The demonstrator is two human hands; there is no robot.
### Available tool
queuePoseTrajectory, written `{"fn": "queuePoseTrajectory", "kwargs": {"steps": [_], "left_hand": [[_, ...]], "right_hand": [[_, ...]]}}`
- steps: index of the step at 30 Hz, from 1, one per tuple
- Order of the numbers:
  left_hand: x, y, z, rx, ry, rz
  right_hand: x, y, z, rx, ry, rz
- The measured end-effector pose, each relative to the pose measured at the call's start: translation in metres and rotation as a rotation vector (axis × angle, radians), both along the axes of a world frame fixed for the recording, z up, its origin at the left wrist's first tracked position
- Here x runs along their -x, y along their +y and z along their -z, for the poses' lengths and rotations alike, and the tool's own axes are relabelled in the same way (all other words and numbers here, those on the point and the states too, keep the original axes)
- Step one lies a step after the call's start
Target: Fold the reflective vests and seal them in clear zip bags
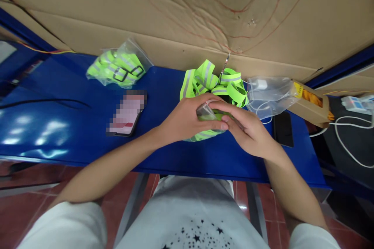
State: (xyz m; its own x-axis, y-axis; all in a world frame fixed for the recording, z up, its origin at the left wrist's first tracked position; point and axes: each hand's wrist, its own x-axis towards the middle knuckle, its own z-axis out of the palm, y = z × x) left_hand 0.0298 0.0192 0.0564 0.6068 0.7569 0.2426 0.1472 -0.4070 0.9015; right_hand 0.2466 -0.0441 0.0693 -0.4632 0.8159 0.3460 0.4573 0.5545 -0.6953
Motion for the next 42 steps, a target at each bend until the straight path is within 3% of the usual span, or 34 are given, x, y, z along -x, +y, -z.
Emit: {"fn": "queuePoseTrajectory", "kwargs": {"steps": [2, 4, 8, 11, 15, 20, 24, 29, 33, 39, 42], "left_hand": [[0.001, 0.0, 0.005, 0.039, -0.08, -0.049], [0.002, 0.0, 0.009, 0.068, -0.133, -0.09], [0.001, -0.004, 0.01, 0.093, -0.168, -0.083], [0.002, -0.004, 0.008, 0.073, -0.15, 0.005], [0.008, 0.002, 0.014, 0.058, -0.161, 0.169], [0.008, 0.001, 0.025, 0.092, -0.157, 0.055], [0.005, -0.006, 0.028, 0.203, -0.174, 0.02], [0.01, -0.006, 0.04, 0.443, -0.245, 0.073], [0.011, -0.002, 0.055, 0.663, -0.311, 0.198], [0.004, -0.005, 0.067, 0.794, -0.306, 0.118], [0.006, -0.008, 0.068, 0.87, -0.283, 0.056]], "right_hand": [[0.004, -0.006, -0.001, -0.163, -0.015, 0.128], [0.006, -0.011, 0.0, -0.241, -0.07, 0.163], [0.009, -0.013, 0.004, -0.169, -0.262, 0.006], [0.008, -0.009, 0.003, -0.18, -0.329, -0.027], [0.001, -0.009, 0.001, -0.349, -0.271, 0.033], [0.007, -0.018, 0.002, -0.432, -0.574, 0.091], [0.016, -0.02, -0.004, -0.421, -0.67, 0.129], [-0.002, -0.008, -0.002, -0.214, -0.421, -0.02], [-0.023, 0.005, 0.016, -0.077, -0.142, -0.045], [-0.034, 0.005, 0.052, 0.325, 0.247, 0.091], [-0.034, 0.003, 0.06, 0.353, 0.34, 0.202]]}}
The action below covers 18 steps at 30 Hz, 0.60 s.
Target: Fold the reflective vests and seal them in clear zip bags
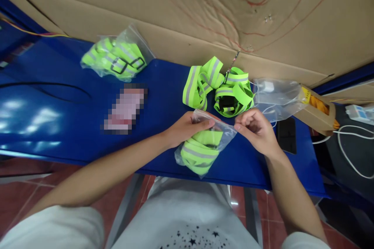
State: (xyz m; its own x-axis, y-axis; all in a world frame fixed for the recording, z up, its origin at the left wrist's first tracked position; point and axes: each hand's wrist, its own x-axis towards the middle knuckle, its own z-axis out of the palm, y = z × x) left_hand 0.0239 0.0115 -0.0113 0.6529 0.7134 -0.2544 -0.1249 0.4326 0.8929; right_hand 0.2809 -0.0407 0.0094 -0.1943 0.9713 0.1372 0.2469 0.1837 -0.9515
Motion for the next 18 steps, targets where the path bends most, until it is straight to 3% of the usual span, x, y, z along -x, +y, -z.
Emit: {"fn": "queuePoseTrajectory", "kwargs": {"steps": [5, 9, 13, 18], "left_hand": [[0.0036, 0.0008, -0.0031, 0.067, -0.065, -0.023], [0.0007, 0.0018, -0.0048, 0.107, -0.049, -0.034], [-0.0035, 0.0002, -0.0016, 0.157, -0.092, -0.078], [-0.0037, -0.0026, 0.0019, 0.037, -0.036, -0.085]], "right_hand": [[0.0022, 0.0027, 0.0016, 0.153, -0.11, -0.003], [0.0036, 0.0059, 0.0006, 0.1, -0.132, 0.072], [0.0057, 0.0084, -0.0001, 0.104, -0.105, 0.054], [0.0087, 0.0081, 0.0032, 0.227, -0.048, 0.009]]}}
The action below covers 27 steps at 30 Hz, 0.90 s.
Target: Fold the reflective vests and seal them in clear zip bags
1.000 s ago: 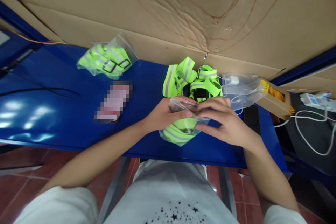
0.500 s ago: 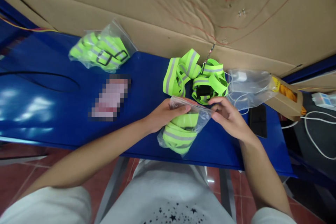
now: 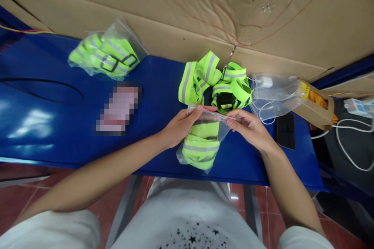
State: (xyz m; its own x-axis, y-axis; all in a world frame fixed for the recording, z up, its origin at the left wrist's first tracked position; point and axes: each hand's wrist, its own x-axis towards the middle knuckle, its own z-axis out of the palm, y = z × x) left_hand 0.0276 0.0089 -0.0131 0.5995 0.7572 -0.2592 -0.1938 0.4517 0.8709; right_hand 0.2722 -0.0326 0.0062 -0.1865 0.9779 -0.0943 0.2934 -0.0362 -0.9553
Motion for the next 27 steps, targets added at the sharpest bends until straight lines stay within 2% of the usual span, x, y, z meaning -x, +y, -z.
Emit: {"fn": "queuePoseTrajectory", "kwargs": {"steps": [8, 27], "left_hand": [[0.002, -0.002, 0.0, -0.105, 0.065, 0.12], [-0.002, -0.008, 0.011, -0.1, 0.066, 0.195]], "right_hand": [[0.006, -0.002, 0.007, -0.025, 0.002, 0.043], [0.014, -0.005, 0.013, 0.039, 0.035, -0.024]]}}
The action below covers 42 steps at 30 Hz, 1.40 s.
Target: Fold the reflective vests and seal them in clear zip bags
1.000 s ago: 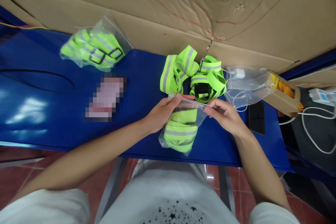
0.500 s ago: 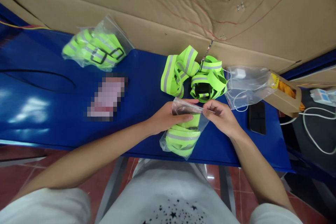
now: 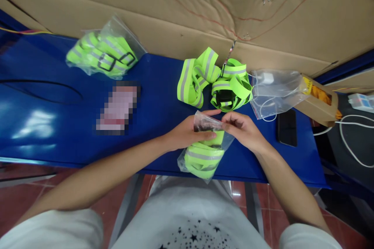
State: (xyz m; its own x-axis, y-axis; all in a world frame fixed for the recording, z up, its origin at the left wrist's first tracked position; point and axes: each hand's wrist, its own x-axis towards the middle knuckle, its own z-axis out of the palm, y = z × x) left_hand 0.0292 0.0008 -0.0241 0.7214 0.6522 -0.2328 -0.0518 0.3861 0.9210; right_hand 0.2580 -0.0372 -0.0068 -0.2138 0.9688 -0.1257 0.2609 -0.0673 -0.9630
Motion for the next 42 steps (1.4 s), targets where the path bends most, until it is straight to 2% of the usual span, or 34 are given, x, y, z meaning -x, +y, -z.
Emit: {"fn": "queuePoseTrajectory", "kwargs": {"steps": [9, 18, 23, 25, 27, 30, 32, 38, 42], "left_hand": [[-0.004, -0.006, 0.003, -0.017, -0.003, 0.06], [-0.008, -0.009, 0.01, -0.021, -0.04, 0.142], [-0.01, -0.012, 0.007, -0.05, -0.067, 0.173], [-0.01, -0.012, 0.004, -0.055, -0.057, 0.125], [-0.009, -0.01, 0.0, -0.101, -0.021, 0.0], [-0.005, -0.005, -0.002, -0.298, 0.059, -0.2], [-0.002, -0.003, -0.002, -0.406, 0.098, -0.267], [0.0, -0.004, 0.004, -0.468, 0.17, -0.285], [-0.001, -0.002, 0.003, -0.453, 0.119, -0.246]], "right_hand": [[0.0, -0.001, -0.003, 0.027, -0.02, -0.098], [0.007, -0.004, 0.001, 0.055, 0.079, -0.173], [0.007, -0.006, 0.001, 0.072, 0.1, -0.203], [0.006, -0.006, 0.0, 0.066, 0.083, -0.18], [0.004, -0.005, -0.002, 0.078, 0.073, -0.152], [0.001, -0.003, -0.003, 0.09, 0.038, -0.11], [0.0, -0.002, -0.003, 0.074, -0.012, -0.082], [0.0, -0.005, -0.002, -0.048, -0.138, -0.059], [0.002, -0.007, -0.005, -0.124, -0.187, -0.103]]}}
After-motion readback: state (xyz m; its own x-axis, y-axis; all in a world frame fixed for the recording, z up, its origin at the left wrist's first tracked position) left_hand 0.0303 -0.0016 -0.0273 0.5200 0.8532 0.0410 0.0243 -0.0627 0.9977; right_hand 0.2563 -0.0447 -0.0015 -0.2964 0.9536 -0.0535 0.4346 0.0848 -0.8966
